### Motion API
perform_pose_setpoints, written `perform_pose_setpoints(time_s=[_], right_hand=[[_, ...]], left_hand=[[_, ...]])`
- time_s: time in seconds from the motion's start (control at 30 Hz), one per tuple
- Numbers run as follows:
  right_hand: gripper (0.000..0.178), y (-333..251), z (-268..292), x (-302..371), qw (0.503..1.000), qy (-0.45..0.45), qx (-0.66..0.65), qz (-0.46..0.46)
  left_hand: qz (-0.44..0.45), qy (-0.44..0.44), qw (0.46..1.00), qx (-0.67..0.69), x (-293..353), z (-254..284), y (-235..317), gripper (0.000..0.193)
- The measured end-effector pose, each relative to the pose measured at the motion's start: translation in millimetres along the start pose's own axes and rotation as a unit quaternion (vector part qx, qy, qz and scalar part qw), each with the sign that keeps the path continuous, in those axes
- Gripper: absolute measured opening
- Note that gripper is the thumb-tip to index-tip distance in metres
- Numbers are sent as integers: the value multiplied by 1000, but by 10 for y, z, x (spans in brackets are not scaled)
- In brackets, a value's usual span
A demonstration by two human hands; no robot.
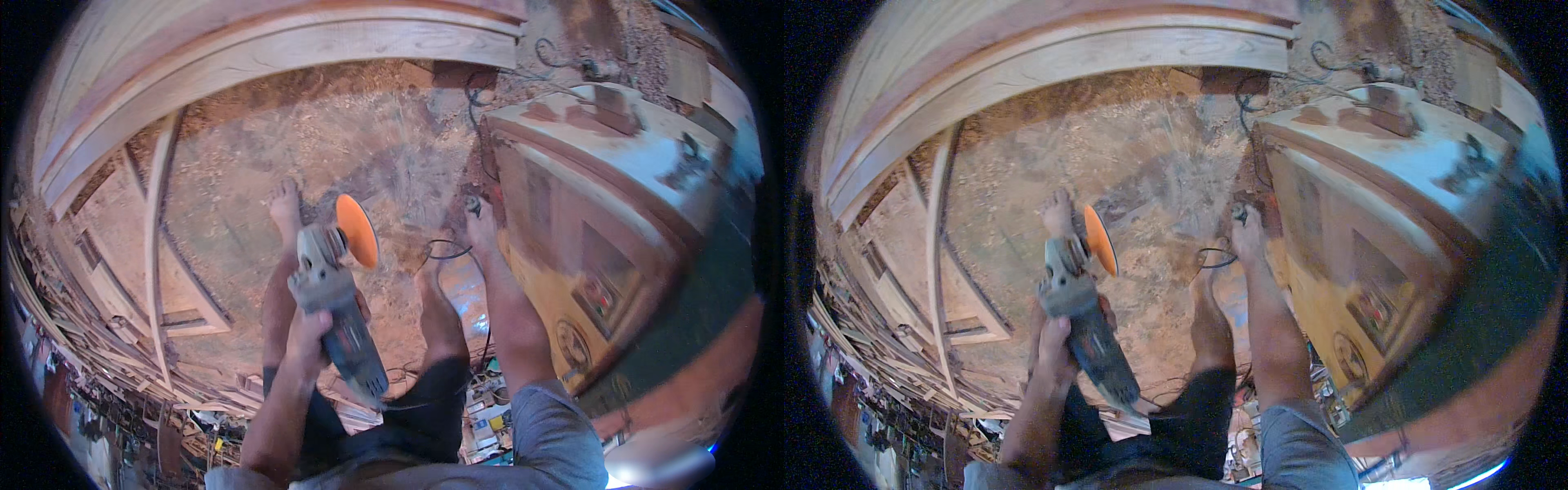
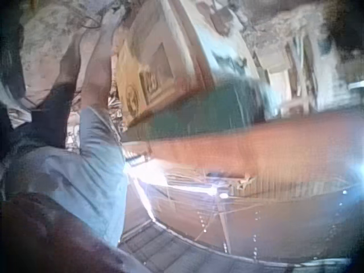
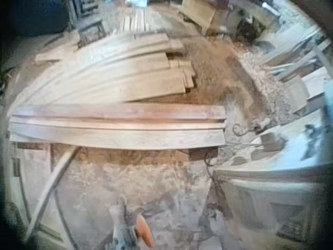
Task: The person marks a wooden plank with a try square and pen, then sands the plank with an angle grinder. The person measures the plank with a tape measure and marks it again. The person walks through the workshop.
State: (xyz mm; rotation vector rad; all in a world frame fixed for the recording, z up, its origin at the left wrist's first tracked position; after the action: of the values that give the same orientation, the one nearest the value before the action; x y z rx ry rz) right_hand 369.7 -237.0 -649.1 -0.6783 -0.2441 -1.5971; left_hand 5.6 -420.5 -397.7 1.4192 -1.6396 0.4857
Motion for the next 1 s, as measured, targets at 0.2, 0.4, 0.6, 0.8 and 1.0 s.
perform_pose_setpoints(time_s=[0.2, 0.4, 0.6, 0.8, 1.0], right_hand=[[55, 258, -680, -1564, 996, 52, -17, -64], [36, -1021, -1265, -1402, 991, 21, -123, 45], [46, -1723, -1153, -839, 961, -35, -274, -7], [43, -681, -817, -698, 863, -111, -445, -214], [30, -1284, -899, -764, 979, 11, -31, 201]], left_hand=[[113, 29, 992, 38, -682, 475, -724, 100], [121, 21, 990, 62, -892, 366, -777, 107], [45, 36, 998, 2, -1054, 232, -532, 118], [65, 2, 997, 33, -987, 432, -521, 101], [35, 41, 996, 71, -965, 429, -383, 94]])
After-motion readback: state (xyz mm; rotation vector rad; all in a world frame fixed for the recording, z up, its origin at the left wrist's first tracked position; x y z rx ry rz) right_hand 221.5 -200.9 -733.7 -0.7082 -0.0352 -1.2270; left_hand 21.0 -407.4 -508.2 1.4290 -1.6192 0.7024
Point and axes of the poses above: each hand's wrist, its own x-axis away from the middle knuckle, its own z-axis out of the back of the hand, y = z × x, the point moved 3 cm from there along -x, towards the middle knuckle, and after that the axes turned 4 degrees about -z, right-handed, at the moved point
